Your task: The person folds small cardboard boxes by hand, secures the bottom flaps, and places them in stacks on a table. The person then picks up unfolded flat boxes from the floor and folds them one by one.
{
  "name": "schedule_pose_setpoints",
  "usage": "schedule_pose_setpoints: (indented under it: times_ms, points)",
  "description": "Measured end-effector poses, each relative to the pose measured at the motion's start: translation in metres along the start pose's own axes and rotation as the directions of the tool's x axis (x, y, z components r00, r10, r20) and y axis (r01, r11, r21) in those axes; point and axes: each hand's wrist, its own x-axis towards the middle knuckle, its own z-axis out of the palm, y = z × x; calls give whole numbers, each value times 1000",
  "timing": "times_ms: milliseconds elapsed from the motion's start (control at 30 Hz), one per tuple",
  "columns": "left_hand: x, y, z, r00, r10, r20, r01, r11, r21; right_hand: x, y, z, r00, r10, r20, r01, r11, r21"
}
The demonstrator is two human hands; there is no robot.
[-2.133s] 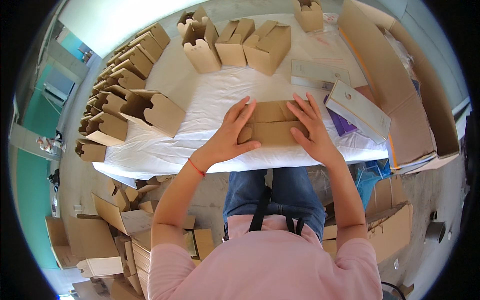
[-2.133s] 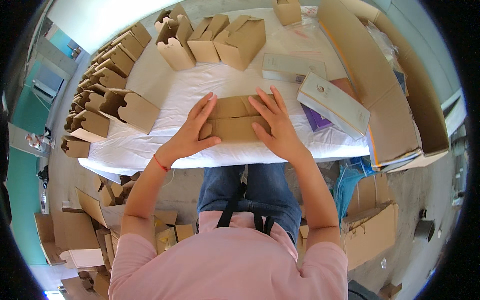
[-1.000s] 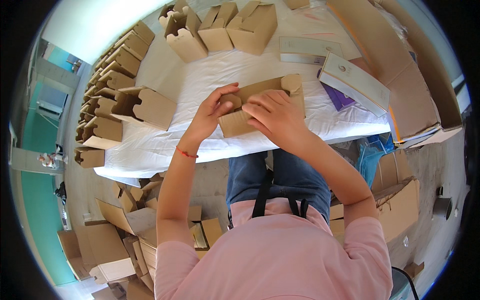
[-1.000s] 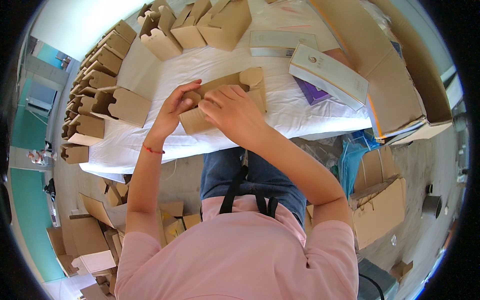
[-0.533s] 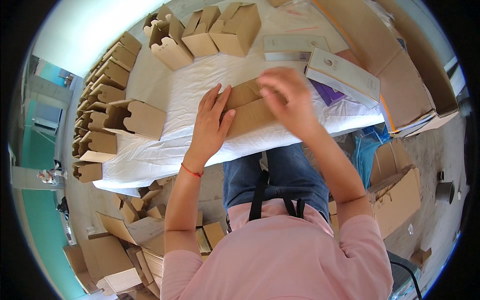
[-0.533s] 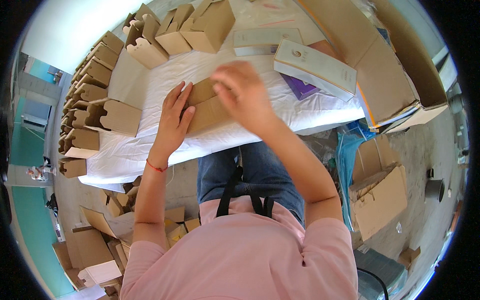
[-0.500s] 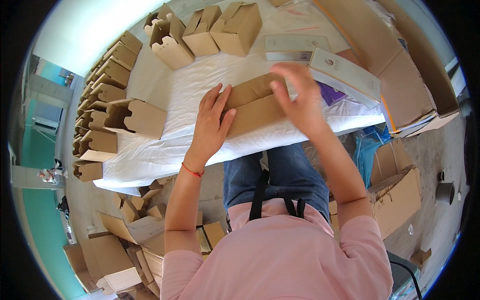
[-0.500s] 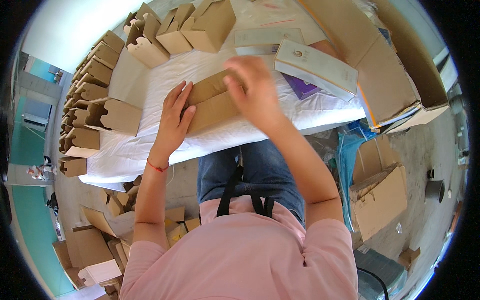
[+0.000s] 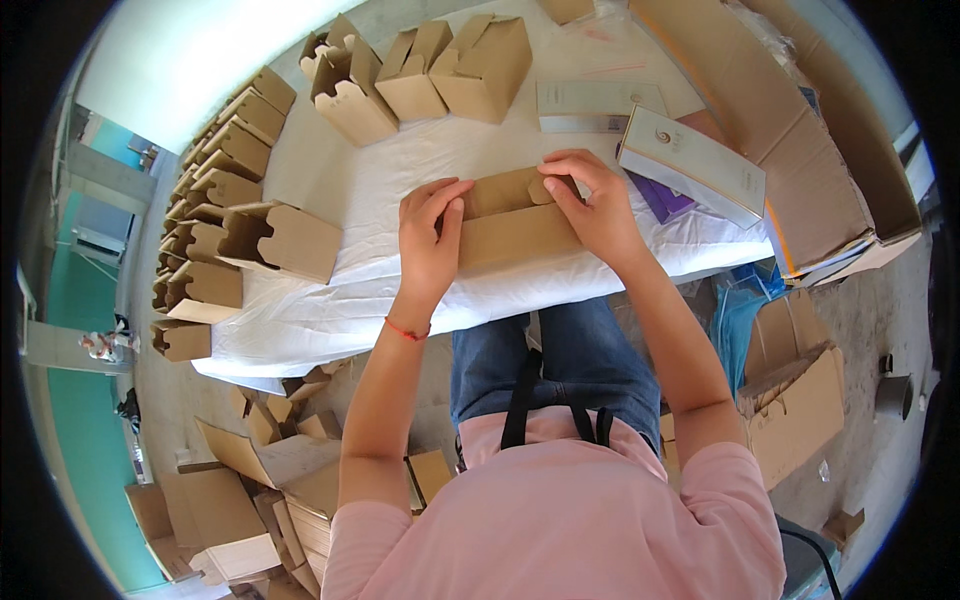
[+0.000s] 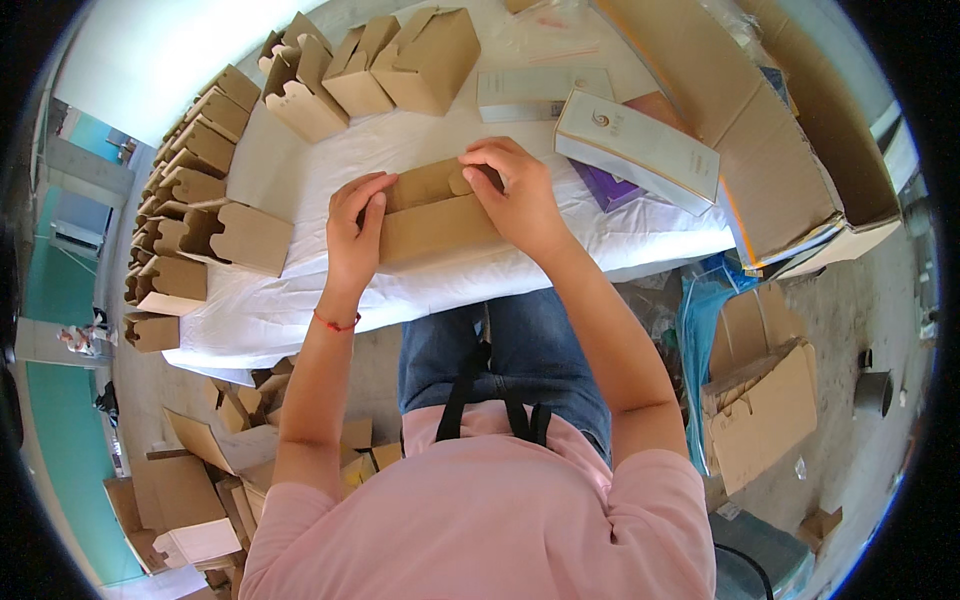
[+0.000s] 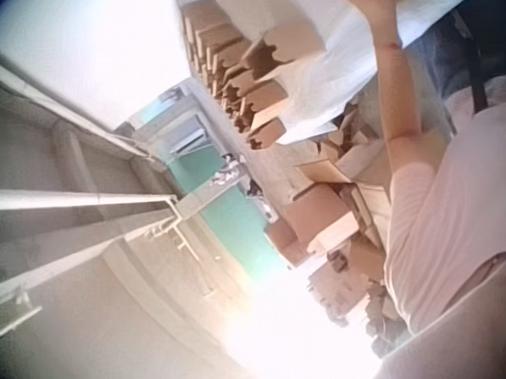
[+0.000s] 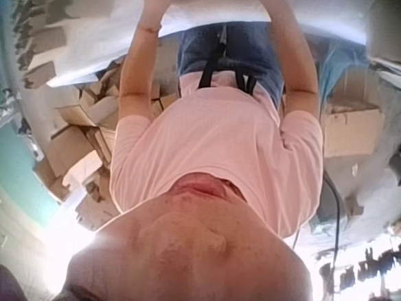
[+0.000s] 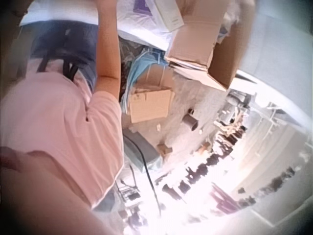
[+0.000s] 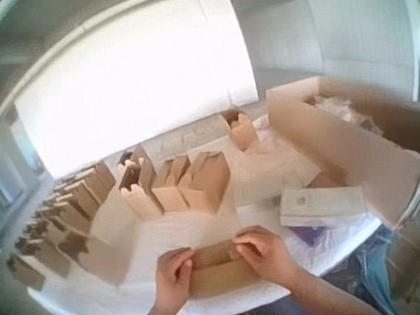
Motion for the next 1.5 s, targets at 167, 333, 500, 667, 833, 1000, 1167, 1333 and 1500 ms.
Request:
schedule_pose_setpoints:
  times_ms: [167,333,500,667,833,1000,1167,1333,1500]
  points:
    - [-10,14,-16,992,-29,-121,23,998,-55,1,-13,-13,987,-48,-151,51,998,19]
    - [-6,24,-29,998,9,-69,-13,998,-59,-4,-22,-15,988,1,-152,-4,1000,-19]
    - [23,34,-37,939,129,319,-164,983,84,9,-32,-24,996,71,53,-59,981,-187]
    - [48,55,-22,798,79,598,-178,978,109,18,-29,-20,949,150,277,-26,914,-405]
    - [52,47,-19,814,151,561,-199,980,24,12,-31,-28,964,196,182,-149,959,-242]
    - [57,35,-18,858,143,494,-201,977,68,4,-26,-38,968,249,29,-251,960,121]
    - [70,39,-19,827,63,559,-123,990,69,-3,-19,-39,964,266,-9,-257,939,229]
    - [67,40,-23,757,190,625,-177,981,-83,-6,-19,-34,968,238,-82,-210,944,255]
    - [62,34,-22,729,199,655,-249,968,-17,-5,-29,-33,987,159,15,-159,966,202]
